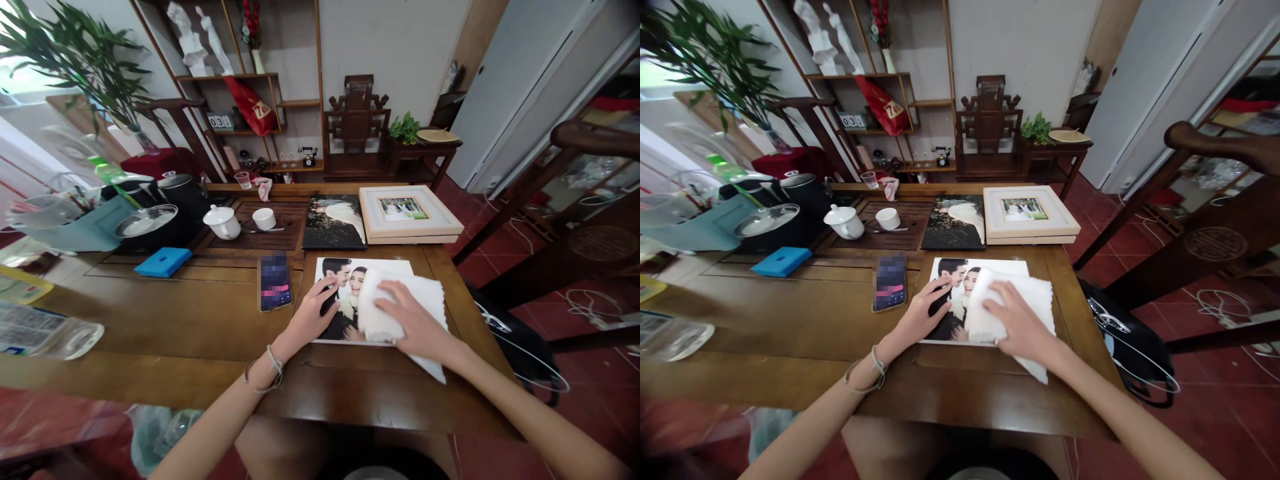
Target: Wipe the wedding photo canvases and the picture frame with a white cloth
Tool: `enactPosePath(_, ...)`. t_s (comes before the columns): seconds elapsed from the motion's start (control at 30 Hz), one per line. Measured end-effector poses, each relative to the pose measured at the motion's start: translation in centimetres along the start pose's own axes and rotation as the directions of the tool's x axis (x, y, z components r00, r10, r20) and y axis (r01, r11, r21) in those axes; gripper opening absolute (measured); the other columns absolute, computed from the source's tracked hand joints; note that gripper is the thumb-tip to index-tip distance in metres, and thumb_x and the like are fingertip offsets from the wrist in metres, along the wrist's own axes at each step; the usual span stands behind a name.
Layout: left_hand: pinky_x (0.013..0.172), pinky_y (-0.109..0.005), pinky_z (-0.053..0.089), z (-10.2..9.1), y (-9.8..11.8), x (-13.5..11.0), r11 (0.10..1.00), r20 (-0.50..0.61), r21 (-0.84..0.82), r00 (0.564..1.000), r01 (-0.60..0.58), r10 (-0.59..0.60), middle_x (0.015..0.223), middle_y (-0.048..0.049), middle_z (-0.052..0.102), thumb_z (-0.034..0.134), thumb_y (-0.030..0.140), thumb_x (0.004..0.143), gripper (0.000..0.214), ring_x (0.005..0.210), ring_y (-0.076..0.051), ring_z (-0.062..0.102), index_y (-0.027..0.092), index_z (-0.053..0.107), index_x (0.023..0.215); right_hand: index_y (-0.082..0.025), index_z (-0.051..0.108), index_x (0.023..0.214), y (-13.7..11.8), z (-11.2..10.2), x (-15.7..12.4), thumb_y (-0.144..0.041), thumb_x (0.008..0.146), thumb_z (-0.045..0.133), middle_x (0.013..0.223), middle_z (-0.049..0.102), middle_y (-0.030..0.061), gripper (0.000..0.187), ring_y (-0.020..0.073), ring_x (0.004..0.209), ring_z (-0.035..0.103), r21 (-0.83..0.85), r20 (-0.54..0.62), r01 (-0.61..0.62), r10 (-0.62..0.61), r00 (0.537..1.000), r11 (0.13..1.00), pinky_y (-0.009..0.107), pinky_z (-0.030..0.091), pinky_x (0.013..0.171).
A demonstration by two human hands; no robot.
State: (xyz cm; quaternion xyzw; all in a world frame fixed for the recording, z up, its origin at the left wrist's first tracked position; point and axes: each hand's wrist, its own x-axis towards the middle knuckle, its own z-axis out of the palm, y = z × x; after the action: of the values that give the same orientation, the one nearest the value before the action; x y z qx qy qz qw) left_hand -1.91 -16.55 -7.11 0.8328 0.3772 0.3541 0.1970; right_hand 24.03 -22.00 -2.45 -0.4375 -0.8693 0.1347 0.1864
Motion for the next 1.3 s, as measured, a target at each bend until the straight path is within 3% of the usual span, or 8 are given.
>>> enactPosePath(0.13,0.11,-0.049,0.045,0.1,-0.2,0.0,1.0,-0.017,0.01,1.0,-0.013,0.014,0.134,-0.0138,0.059,0.056,0.022,0.093,0.033,0.13,-0.028,0.053,0.02,0.061,0.126,-0.015,0.049,0.137,5.8,-0.3,3.2,-0.019,0.075,0.059,0.14,0.044,0.0199,0.063,0.0368,0.134,0.036,-0.133,-0.083,-0.083,0.073,0.994,0.988,0.061,0.02,0.113)
enactPosePath(0.23,0.109,-0.05,0.046,0.2,-0.3,0.0,1.0,-0.023,0.011,0.999,-0.023,0.024,0.133,-0.0144,0.059,0.057,0.022,0.093,0.034,0.129,-0.028,0.054,0.02,0.061,0.126,-0.017,0.044,0.143,7.3,-0.4,3.7,-0.016,0.076,0.052,0.147,0.042,0.0189,0.068,0.035,0.139,0.033,-0.188,-0.072,-0.131,0.119,0.99,0.973,0.063,0.012,0.115)
enactPosePath(0.43,0.11,-0.049,0.045,0.3,-0.4,0.0,1.0,-0.022,0.01,1.0,-0.017,0.017,0.135,-0.0134,0.058,0.056,0.022,0.093,0.035,0.13,-0.028,0.053,0.021,0.06,0.127,-0.018,0.037,0.15,1.9,0.5,-1.0,-0.019,0.073,0.052,0.155,0.035,0.0156,0.078,0.0315,0.146,0.023,-0.165,0.047,0.013,-0.005,0.999,0.986,0.062,0.005,0.116)
enactPosePath(0.6,0.11,-0.051,0.044,0.4,-0.3,0.0,1.0,-0.016,-0.006,1.0,-0.016,0.016,0.136,-0.0149,0.057,0.055,0.02,0.093,0.036,0.131,-0.028,0.052,0.02,0.06,0.129,-0.02,0.025,0.155,-3.2,0.7,-4.5,-0.015,0.059,0.055,0.161,0.024,0.0131,0.1,0.0349,0.148,0.014,-0.091,0.251,0.167,-0.14,0.958,0.982,0.064,-0.001,0.115)
enactPosePath(0.8,0.11,-0.05,0.044,0.2,-0.4,0.1,1.0,-0.008,-0.007,1.0,-0.009,0.009,0.135,-0.0144,0.058,0.057,0.022,0.093,0.034,0.129,-0.028,0.054,0.02,0.062,0.126,-0.023,0.032,0.152,2.4,0.0,-0.7,-0.024,0.079,0.054,0.157,0.033,0.0126,0.076,0.0318,0.145,0.025,-0.064,0.08,0.09,-0.084,0.993,0.994,0.063,0.006,0.116)
enactPosePath(1.0,0.111,-0.049,0.044,0.1,-0.4,0.2,1.0,0.009,0.001,1.0,0.001,-0.001,0.135,-0.0156,0.058,0.057,0.022,0.093,0.033,0.13,-0.028,0.053,0.017,0.062,0.125,-0.016,0.046,0.143,8.4,-0.3,4.4,-0.018,0.075,0.048,0.151,0.042,0.0178,0.068,0.0321,0.141,0.034,-0.102,-0.073,-0.074,0.067,0.995,0.992,0.063,0.011,0.115)
enactPosePath(1.13,0.111,-0.049,0.043,0.3,-0.5,0.2,1.0,-0.002,-0.003,1.0,-0.007,0.007,0.136,-0.0146,0.057,0.057,0.023,0.093,0.034,0.131,-0.028,0.053,0.019,0.061,0.126,-0.018,0.042,0.146,7.1,0.0,3.2,-0.02,0.078,0.047,0.153,0.039,0.017,0.068,0.0314,0.144,0.028,-0.124,-0.051,-0.059,0.053,0.997,0.991,0.064,0.01,0.114)
enactPosePath(1.3,0.112,-0.048,0.043,0.3,-0.5,0.0,1.0,-0.023,-0.004,1.0,-0.015,0.014,0.135,-0.0128,0.058,0.056,0.024,0.094,0.034,0.131,-0.026,0.052,0.021,0.061,0.127,-0.019,0.032,0.152,1.9,0.8,-1.9,-0.017,0.071,0.051,0.158,0.029,0.0146,0.083,0.031,0.148,0.015,-0.186,0.051,0.028,-0.019,0.999,0.982,0.065,0.005,0.114)
